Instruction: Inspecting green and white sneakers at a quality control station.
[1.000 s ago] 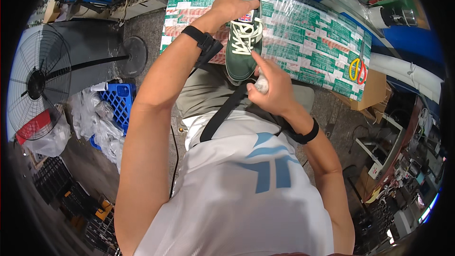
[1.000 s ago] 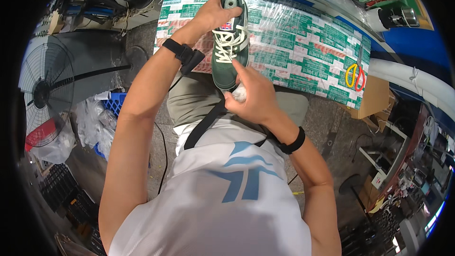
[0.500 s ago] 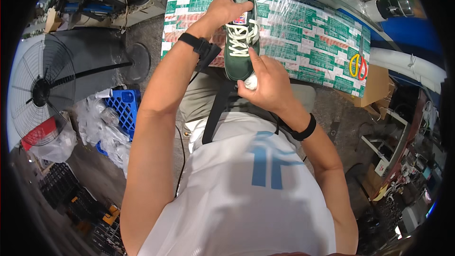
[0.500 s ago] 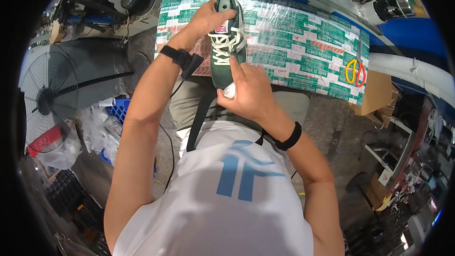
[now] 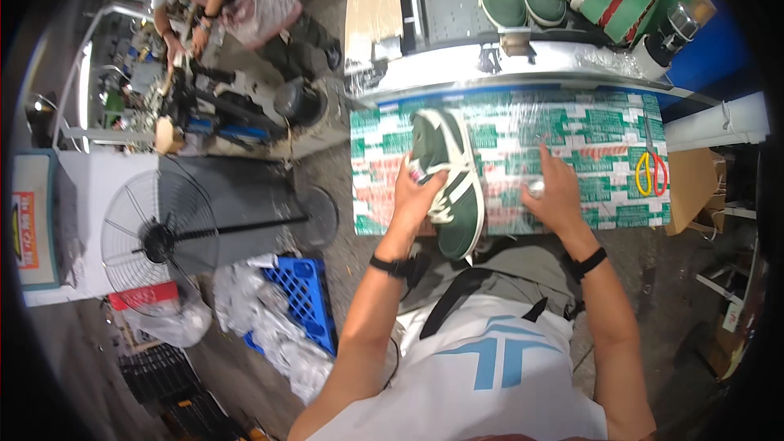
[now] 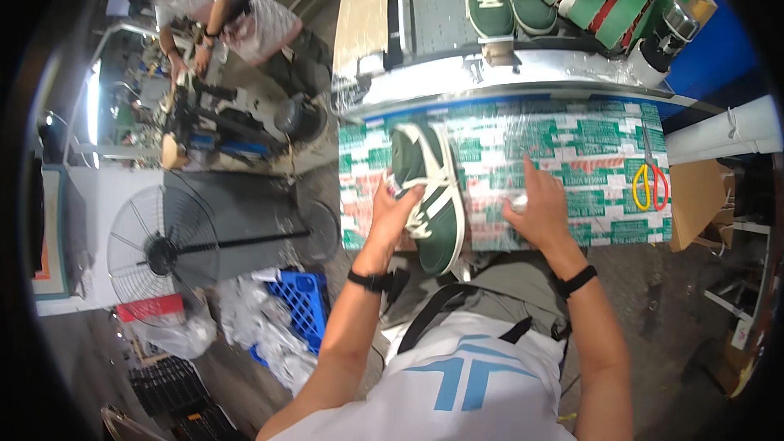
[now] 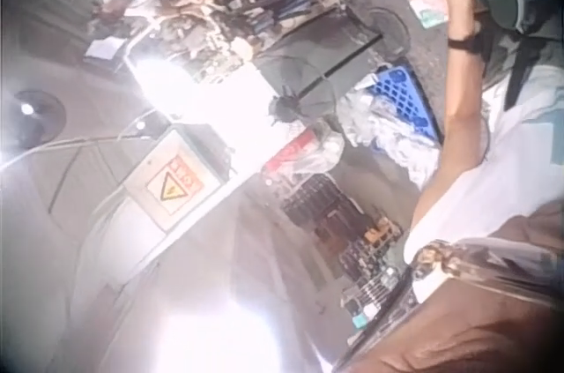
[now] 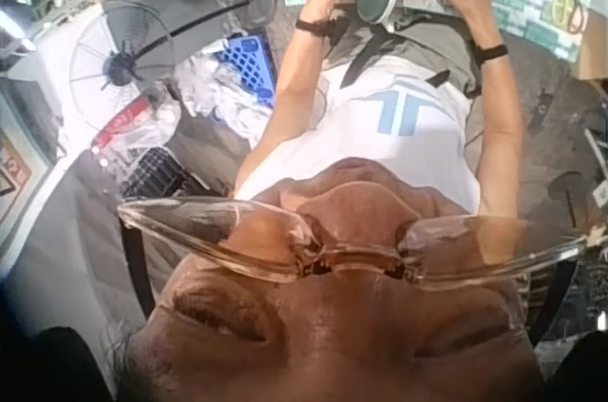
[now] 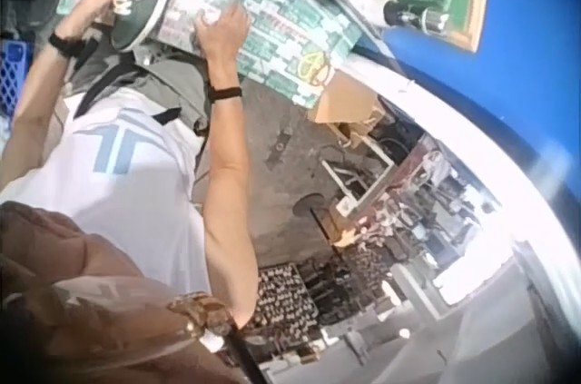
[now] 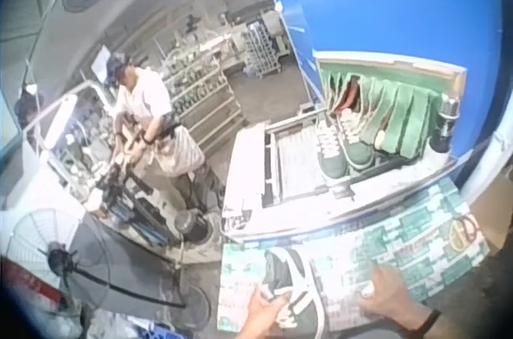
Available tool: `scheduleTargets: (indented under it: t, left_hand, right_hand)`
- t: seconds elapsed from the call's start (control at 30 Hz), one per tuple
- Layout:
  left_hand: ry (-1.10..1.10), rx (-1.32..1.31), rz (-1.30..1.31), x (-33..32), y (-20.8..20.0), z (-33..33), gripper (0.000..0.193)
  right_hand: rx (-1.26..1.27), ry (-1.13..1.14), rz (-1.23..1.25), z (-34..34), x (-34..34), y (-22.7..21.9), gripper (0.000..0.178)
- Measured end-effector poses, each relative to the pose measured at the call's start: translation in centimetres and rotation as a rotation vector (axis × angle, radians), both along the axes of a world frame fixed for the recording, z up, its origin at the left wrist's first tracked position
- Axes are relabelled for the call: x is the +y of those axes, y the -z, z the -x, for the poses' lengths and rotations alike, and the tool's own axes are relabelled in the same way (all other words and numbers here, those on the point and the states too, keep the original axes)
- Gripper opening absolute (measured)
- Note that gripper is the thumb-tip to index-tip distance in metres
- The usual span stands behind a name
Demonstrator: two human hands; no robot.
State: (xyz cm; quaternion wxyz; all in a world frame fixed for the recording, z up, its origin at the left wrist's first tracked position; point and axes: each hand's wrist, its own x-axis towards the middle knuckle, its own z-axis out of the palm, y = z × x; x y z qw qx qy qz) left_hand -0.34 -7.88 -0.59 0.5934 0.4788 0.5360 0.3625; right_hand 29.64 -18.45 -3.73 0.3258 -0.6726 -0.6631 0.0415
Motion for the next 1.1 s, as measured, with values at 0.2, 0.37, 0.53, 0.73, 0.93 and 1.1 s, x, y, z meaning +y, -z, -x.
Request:
scheduleTargets:
  t: [0.2, 0.37, 0.53, 0.73, 0.93, 1.1]
  left_hand:
    - [-0.227, -0.169, 0.374, 1.4, 1.3, 4.1, 0.049]
    - [-0.012, 0.269, -0.024, 5.8, -8.1, 2.9, 0.054]
    - [0.27, 0.655, -0.522, 21.2, -14.7, 0.6, 0.064]
    - [0.493, 1.107, -0.777, 39.4, -13.4, -3.3, 0.076]
    - [0.449, 1.119, -1.318, 41.2, -9.4, -16.0, 0.086]
    - [0.532, 0.564, -0.276, 37.2, -6.3, -32.3, 0.102]
  right_hand:
    - [-0.123, 0.059, 0.006, -2.5, -0.5, 2.7, 0.094]
    - [-0.068, 0.056, 0.016, -3.1, 0.0, 2.7, 0.095]
    - [-0.034, 0.037, 0.002, -3.2, 0.0, 2.0, 0.094]
    - [-0.022, 0.033, -0.013, -3.4, -0.2, 2.3, 0.094]
    - [-0.007, 0.045, 0.027, -4.0, -0.3, 2.4, 0.092]
    - [0.013, 0.033, 0.051, -4.5, 0.3, 2.0, 0.088]
